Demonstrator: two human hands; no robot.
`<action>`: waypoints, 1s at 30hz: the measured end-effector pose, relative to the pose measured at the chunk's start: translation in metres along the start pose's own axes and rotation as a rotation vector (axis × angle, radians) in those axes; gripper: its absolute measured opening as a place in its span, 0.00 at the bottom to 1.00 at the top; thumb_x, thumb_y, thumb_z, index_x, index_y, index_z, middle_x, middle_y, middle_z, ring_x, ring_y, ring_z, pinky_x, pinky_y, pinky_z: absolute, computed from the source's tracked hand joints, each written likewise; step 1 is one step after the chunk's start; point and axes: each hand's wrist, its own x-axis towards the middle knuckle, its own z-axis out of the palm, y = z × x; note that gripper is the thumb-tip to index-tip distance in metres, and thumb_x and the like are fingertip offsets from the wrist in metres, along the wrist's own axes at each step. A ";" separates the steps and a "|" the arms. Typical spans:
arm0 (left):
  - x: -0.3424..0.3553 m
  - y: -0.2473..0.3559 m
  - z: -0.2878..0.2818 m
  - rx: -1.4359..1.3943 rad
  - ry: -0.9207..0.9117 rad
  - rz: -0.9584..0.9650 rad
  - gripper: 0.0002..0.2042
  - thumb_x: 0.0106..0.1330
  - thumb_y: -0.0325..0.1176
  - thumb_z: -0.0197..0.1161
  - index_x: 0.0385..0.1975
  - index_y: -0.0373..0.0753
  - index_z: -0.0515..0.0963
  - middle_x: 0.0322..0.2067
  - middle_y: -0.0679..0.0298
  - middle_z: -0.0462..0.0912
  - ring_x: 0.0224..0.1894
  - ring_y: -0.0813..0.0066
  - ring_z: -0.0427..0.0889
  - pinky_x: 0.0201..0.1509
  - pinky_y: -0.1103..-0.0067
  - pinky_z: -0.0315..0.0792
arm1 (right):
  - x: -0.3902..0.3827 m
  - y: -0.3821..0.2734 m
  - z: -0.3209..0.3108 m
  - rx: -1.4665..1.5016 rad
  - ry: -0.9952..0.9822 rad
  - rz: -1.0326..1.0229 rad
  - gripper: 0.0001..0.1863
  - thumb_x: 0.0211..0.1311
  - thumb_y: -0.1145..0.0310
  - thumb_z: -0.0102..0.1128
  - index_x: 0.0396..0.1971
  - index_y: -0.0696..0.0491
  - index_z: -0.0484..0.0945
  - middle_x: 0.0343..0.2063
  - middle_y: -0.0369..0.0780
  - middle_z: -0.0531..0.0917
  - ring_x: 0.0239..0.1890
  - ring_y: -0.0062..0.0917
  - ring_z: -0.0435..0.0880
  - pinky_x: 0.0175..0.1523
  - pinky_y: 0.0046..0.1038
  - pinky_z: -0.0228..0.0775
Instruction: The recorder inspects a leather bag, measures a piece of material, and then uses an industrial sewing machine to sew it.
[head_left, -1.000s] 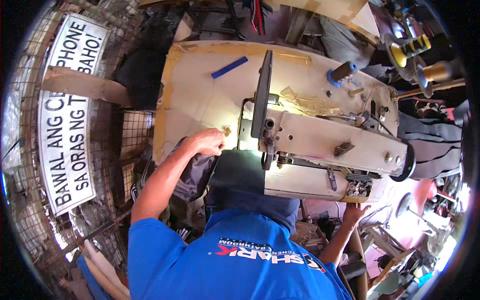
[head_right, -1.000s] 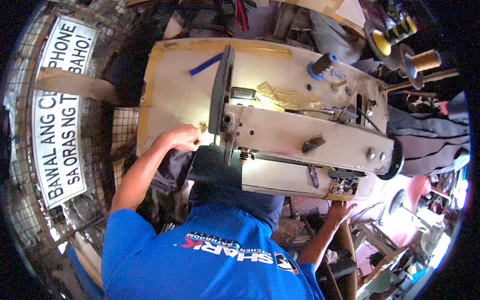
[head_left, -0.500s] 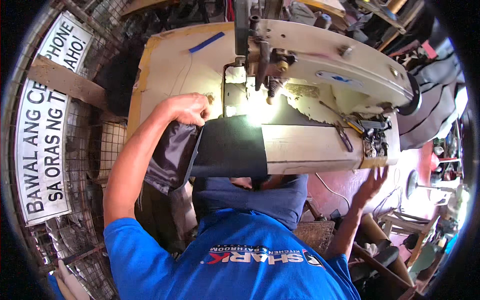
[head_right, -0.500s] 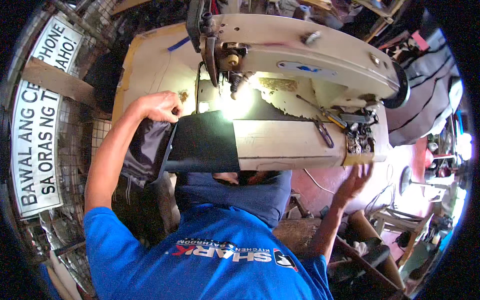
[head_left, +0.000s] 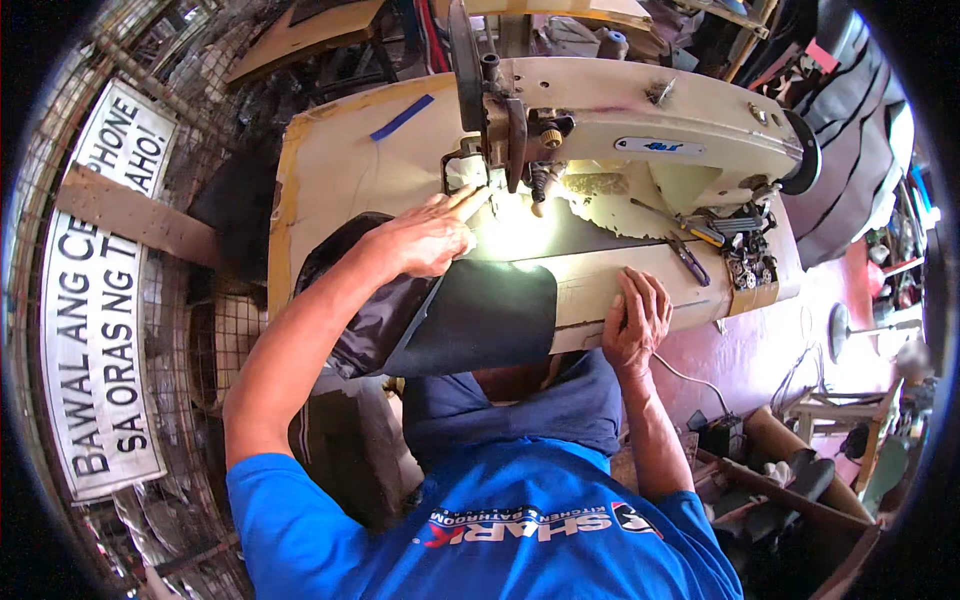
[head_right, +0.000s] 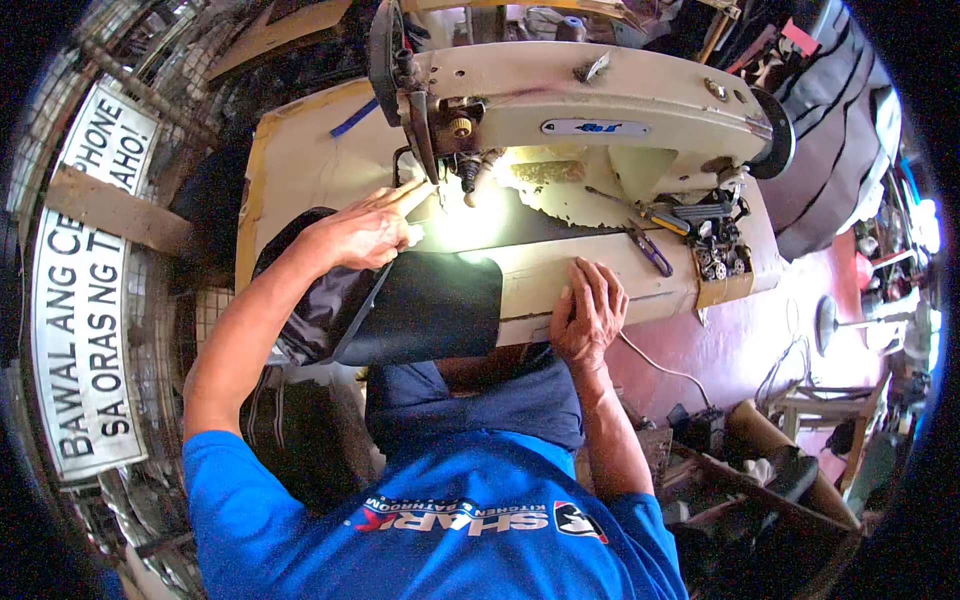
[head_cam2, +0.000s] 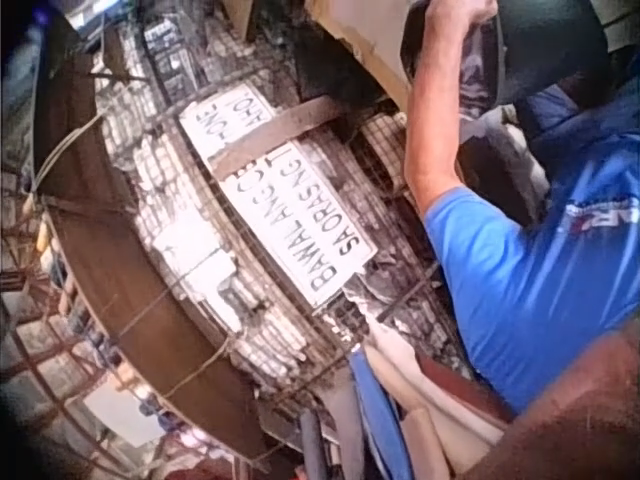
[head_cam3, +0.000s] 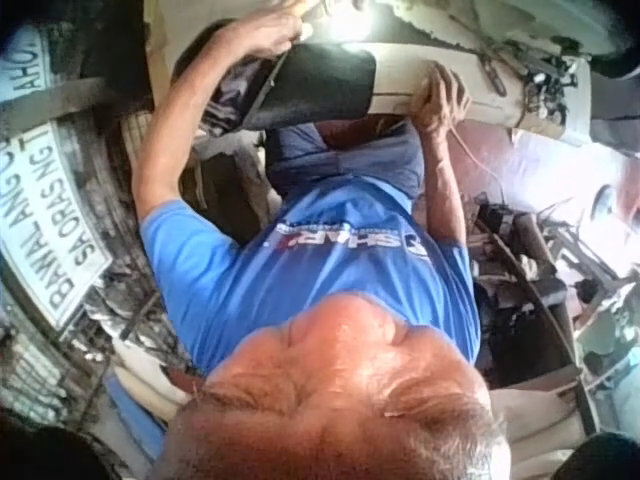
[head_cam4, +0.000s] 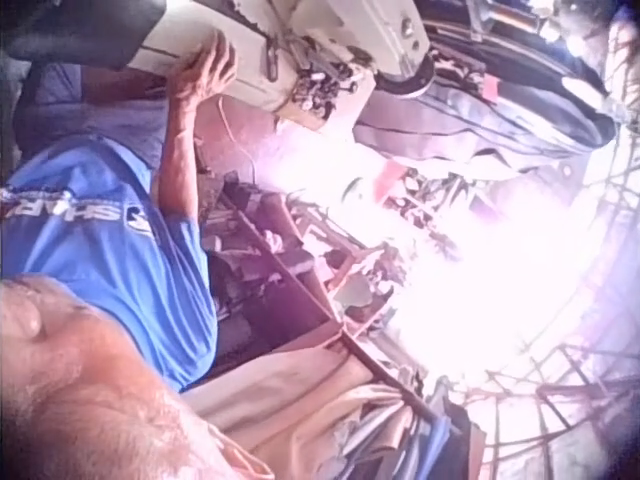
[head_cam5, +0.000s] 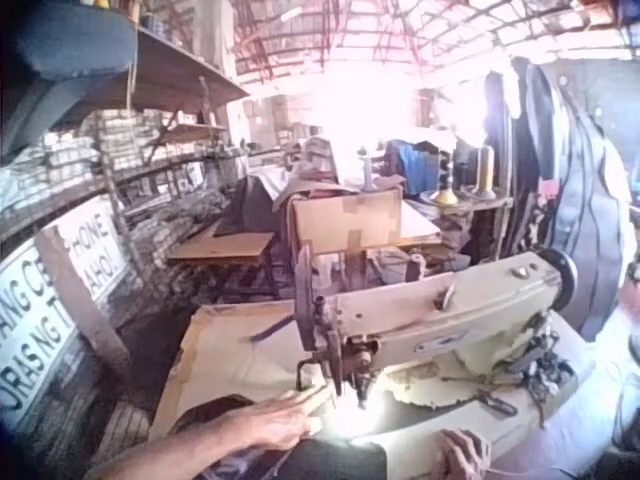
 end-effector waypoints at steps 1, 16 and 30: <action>0.005 -0.004 0.001 -0.048 -0.057 -0.009 0.03 0.52 0.27 0.60 0.25 0.35 0.77 0.68 0.42 0.59 0.73 0.47 0.54 0.73 0.57 0.57 | 0.002 0.001 0.000 -0.006 0.012 -0.024 0.16 0.59 0.69 0.56 0.46 0.54 0.81 0.50 0.40 0.82 0.56 0.39 0.76 0.63 0.41 0.63; 0.003 -0.005 0.029 -0.042 0.133 0.043 0.11 0.49 0.31 0.66 0.31 0.34 0.77 0.39 0.52 0.78 0.44 0.55 0.79 0.46 0.63 0.76 | 0.060 -0.039 0.014 0.364 -0.202 -0.216 0.14 0.55 0.78 0.64 0.43 0.54 0.80 0.46 0.42 0.83 0.49 0.37 0.80 0.56 0.37 0.72; -0.006 0.016 0.011 0.094 0.024 -0.024 0.14 0.60 0.26 0.58 0.46 0.29 0.76 0.65 0.41 0.62 0.69 0.43 0.61 0.72 0.57 0.57 | 0.093 -0.024 0.044 0.038 -0.383 -0.355 0.23 0.58 0.63 0.65 0.52 0.56 0.77 0.53 0.46 0.78 0.58 0.40 0.73 0.64 0.41 0.63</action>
